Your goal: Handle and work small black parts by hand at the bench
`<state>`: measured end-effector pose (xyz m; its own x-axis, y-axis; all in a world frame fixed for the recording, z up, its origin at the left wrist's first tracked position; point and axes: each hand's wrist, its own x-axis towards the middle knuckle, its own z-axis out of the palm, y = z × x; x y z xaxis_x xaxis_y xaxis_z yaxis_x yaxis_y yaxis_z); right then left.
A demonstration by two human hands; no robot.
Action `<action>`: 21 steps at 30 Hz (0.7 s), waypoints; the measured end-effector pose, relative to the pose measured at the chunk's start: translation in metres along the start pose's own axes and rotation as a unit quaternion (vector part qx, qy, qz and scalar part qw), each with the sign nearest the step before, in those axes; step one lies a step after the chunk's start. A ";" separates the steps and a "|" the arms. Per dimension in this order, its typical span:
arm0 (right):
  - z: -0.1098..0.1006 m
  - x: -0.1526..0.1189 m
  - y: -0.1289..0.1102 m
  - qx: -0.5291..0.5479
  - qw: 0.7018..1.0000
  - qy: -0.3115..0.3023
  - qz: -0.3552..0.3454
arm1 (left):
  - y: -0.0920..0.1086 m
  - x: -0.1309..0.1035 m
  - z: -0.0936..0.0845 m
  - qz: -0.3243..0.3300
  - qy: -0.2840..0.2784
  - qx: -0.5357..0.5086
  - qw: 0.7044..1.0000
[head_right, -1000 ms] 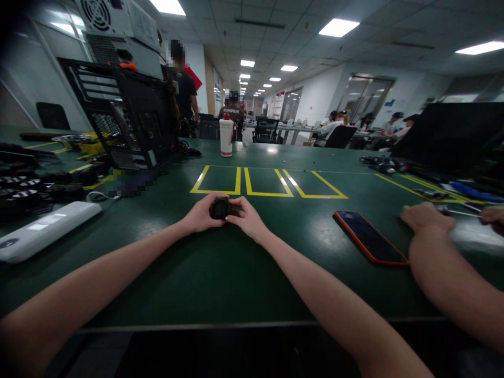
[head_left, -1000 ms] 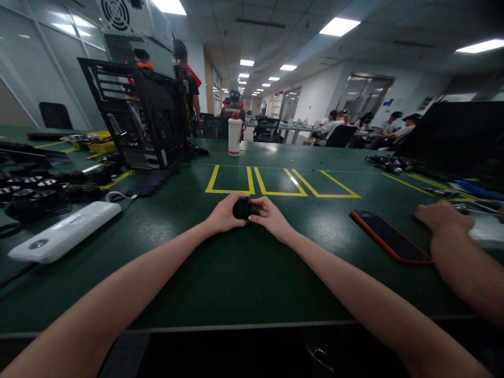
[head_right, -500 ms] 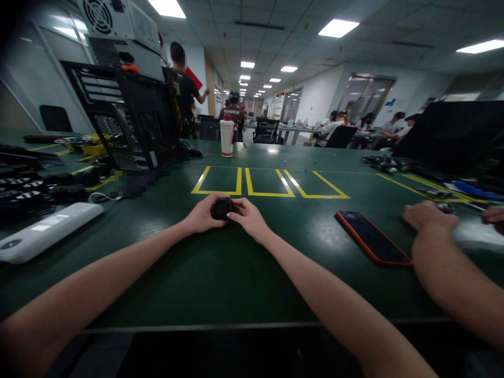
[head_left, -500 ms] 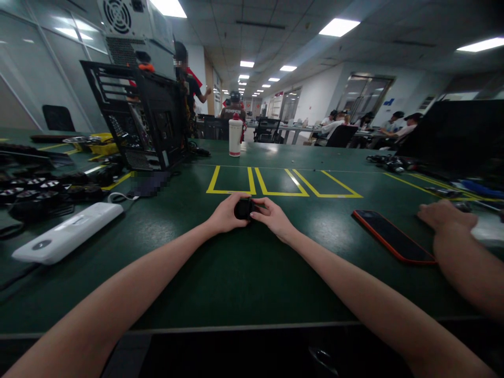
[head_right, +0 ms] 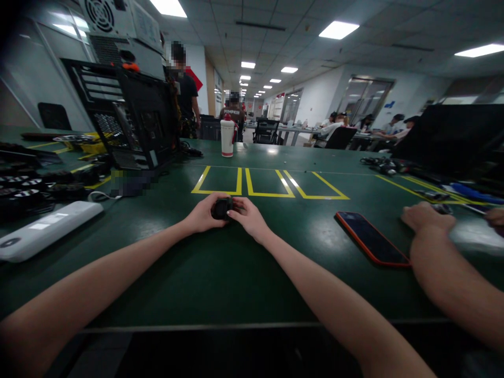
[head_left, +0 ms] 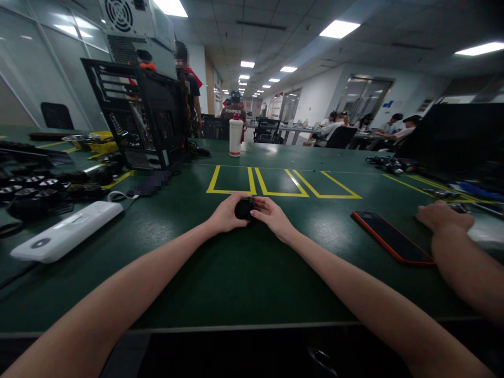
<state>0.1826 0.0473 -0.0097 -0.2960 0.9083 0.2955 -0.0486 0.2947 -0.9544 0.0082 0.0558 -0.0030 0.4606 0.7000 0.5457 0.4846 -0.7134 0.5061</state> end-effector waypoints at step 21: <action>0.000 -0.001 0.001 0.011 1.000 -0.006 0.001 | 0.000 0.000 0.000 0.012 0.005 0.011 1.000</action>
<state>0.1830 0.0471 -0.0107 -0.3072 0.9053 0.2932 -0.0693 0.2860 -0.9557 0.0079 0.0555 -0.0031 0.4649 0.6822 0.5643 0.4891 -0.7292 0.4786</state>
